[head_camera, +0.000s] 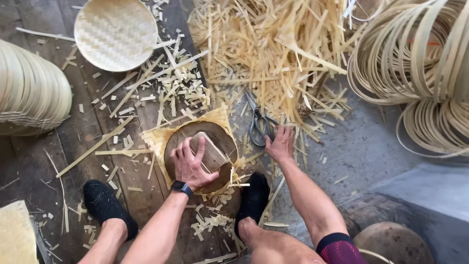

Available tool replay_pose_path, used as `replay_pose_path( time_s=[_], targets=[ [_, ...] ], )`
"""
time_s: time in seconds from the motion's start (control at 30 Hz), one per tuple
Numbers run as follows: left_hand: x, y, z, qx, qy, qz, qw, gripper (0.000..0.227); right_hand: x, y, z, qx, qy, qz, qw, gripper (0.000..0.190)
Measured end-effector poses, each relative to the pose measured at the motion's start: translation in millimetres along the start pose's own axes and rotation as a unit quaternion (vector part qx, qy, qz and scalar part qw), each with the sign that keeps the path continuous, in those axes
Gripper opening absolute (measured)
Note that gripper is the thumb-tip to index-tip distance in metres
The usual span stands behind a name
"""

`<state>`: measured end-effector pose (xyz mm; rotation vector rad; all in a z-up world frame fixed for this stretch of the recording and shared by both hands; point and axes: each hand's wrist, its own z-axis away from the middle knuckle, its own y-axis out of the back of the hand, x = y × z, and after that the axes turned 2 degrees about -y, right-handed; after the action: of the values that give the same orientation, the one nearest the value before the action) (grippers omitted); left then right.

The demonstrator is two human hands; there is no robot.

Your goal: The person weaves a bamboo basket by placing a circular wooden frame onto a woven bamboo mat, trimming the excess material with shears, and then securing another frame piece into place.

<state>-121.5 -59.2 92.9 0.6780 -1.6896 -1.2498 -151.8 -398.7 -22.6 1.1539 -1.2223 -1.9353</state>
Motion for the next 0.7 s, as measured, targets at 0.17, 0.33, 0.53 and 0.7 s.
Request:
replay_pose_path(
  time_s=[0.17,0.33,0.53,0.7],
  targets=[
    [-12,-19,5,-0.041,0.005,0.005,0.999,0.149,-25,0,-15,-0.107,-0.050,-0.023,0.993,0.072],
    [-32,-1,4,-0.171,-0.151,-0.046,0.973,0.158,-33,16,-23,-0.228,-0.135,-0.030,0.964,0.054],
    [1,5,11,-0.224,0.166,-0.004,0.960,0.150,-58,95,39,-0.261,-0.160,-0.349,0.886,0.034],
    [9,-2,18,-0.133,0.175,0.016,0.975,0.133,-129,118,115,-0.091,0.014,-0.577,0.812,0.032]
  ],
)
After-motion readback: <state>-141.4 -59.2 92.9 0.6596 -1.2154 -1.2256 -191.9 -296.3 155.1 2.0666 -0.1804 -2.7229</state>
